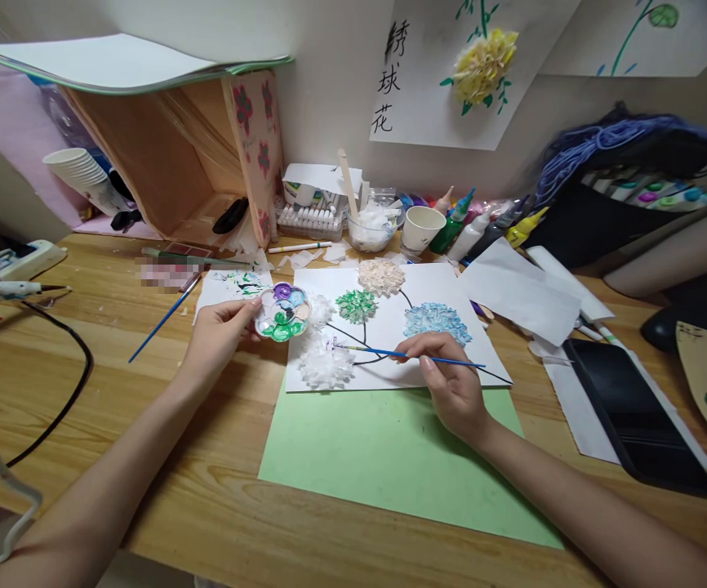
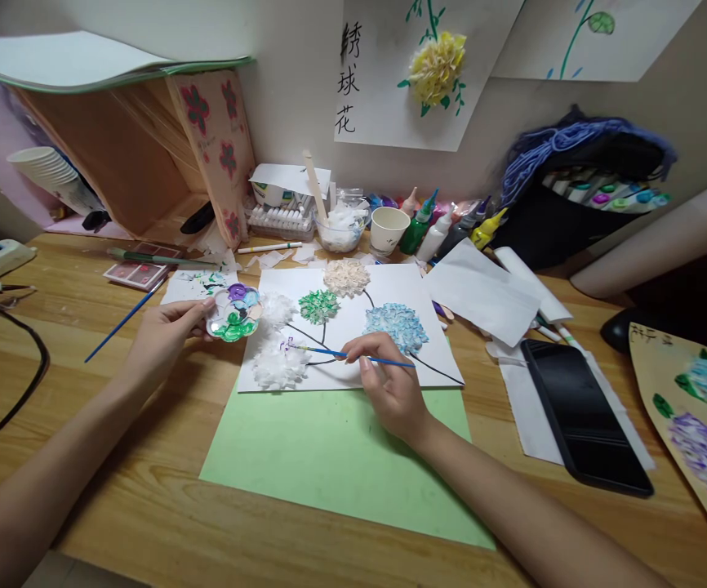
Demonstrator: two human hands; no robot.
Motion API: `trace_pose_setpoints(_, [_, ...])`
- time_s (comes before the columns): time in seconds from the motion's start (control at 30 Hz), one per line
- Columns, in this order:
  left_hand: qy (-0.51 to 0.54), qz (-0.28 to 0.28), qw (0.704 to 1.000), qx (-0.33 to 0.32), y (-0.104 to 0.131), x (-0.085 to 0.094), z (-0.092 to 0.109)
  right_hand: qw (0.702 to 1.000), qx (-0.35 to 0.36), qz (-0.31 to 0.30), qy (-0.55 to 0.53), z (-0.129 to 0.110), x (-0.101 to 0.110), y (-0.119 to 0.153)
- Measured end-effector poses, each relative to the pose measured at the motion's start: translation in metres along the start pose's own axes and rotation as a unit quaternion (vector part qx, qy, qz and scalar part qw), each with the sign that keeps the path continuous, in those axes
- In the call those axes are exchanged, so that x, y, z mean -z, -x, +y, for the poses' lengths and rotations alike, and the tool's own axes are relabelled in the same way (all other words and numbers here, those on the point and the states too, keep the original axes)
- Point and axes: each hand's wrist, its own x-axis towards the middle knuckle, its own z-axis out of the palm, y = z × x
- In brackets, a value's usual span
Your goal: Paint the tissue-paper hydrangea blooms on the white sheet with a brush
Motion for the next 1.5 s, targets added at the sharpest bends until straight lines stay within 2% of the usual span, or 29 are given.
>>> trace_pose_setpoints(0.27, [0.007, 0.001, 1.0, 0.0, -0.0004, 0.0004, 0.0005, 1.0, -0.018, 0.015, -0.017, 0.0013, 0.0001, -0.0001])
trace_pose_setpoints(0.4, [0.01, -0.004, 1.0, -0.006, -0.0003, 0.0008, 0.0011, 0.998, -0.022, 0.053, -0.005, 0.0018, 0.0009, 0.0001])
trace_pose_setpoints(0.63, [0.011, -0.006, 1.0, -0.008, 0.0001, 0.0012, 0.0014, 0.998, -0.019, 0.066, -0.004, 0.0025, 0.0024, 0.0004])
trace_pose_setpoints(0.77, [0.006, -0.007, 1.0, -0.009, -0.0008, 0.0021, -0.0003, 0.999, -0.011, 0.045, 0.008, 0.0025, 0.0037, 0.0])
trace_pose_setpoints(0.9, [0.007, -0.007, 1.0, -0.011, -0.0012, 0.002, -0.0004, 0.998, -0.004, 0.06, 0.006, 0.0029, 0.0046, -0.0006])
trace_pose_setpoints(1.03, [0.009, -0.007, 1.0, -0.011, -0.0017, 0.0019, -0.0008, 0.999, -0.002, 0.044, 0.004, 0.0029, 0.0047, -0.0008])
trace_pose_setpoints(1.27, [0.007, -0.009, 1.0, -0.008, -0.0005, 0.0024, 0.0003, 0.999, -0.002, 0.048, 0.01, 0.0018, 0.0045, -0.0014])
trace_pose_setpoints(1.37, [0.009, -0.005, 1.0, -0.005, 0.0001, 0.0017, 0.0014, 0.997, -0.009, 0.068, 0.021, 0.0015, 0.0046, -0.002])
trace_pose_setpoints(1.5, [0.008, -0.005, 1.0, -0.009, -0.0004, 0.001, 0.0012, 0.998, -0.015, 0.043, 0.036, 0.0024, 0.0048, -0.0021])
